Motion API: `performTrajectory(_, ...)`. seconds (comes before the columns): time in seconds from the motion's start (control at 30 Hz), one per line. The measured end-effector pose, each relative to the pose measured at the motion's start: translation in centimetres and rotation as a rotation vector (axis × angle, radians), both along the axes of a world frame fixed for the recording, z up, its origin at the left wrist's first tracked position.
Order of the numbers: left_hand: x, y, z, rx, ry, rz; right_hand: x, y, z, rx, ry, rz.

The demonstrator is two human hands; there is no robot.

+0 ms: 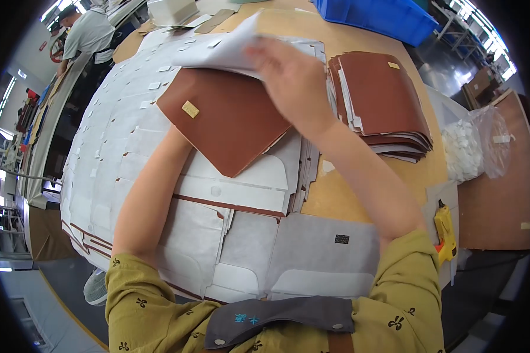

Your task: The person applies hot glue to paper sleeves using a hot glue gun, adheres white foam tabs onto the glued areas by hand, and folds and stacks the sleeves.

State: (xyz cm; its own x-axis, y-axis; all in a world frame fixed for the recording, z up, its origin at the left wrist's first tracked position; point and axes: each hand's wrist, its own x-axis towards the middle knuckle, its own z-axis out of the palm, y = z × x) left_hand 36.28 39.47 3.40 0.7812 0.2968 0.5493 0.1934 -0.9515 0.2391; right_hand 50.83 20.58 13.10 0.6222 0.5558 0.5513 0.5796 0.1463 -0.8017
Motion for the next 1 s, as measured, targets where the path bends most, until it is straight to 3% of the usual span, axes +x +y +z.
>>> performTrajectory(0.07, -0.6, -0.6, -0.1, -0.001, 0.006, 0.011, 0.5, -0.2, -2.1, 0.223, -1.055, 0.187)
performTrajectory(0.2, -2.0, -1.8, -0.4, -0.006, 0.003, 0.013, -3.3, -3.1, -3.5, 0.154, -1.362, 0.56)
performTrajectory(0.23, -5.2, -2.4, -0.5, -0.007, 0.0, 0.01, -3.6, -3.4, -4.5, 0.139, -1.342, 0.577)
performTrajectory(0.5, -2.7, -1.6, -0.8, -0.033, 0.013, -0.001, -2.9, -4.7, -5.4, -0.091, -1.32, 0.415)
performTrajectory(0.77, -4.7, -0.9, -1.4, -0.063, 0.02, -0.031, -3.0, -4.6, -5.5, -0.077, -1.347, 0.308)
performTrajectory(0.87, -3.7, -0.7, -1.6, -0.074, 0.027, -0.017, -2.6, -4.1, -4.7, -0.055, -1.172, 0.362)
performTrajectory(0.93, -2.0, 0.9, -1.2, -0.079, 0.031, -0.013, -1.6, -3.3, -3.6, -0.168, -0.76, 0.376)
performTrajectory(0.97, 0.4, 0.5, -1.1, -0.082, 0.032, -0.014, -0.5, -1.8, -3.3, 0.029, -0.694, 0.293)
performTrajectory(1.0, 1.2, 1.3, -0.9, -0.084, 0.032, -0.017, 0.2, -1.8, -1.2, -0.207, -0.536, 0.21)
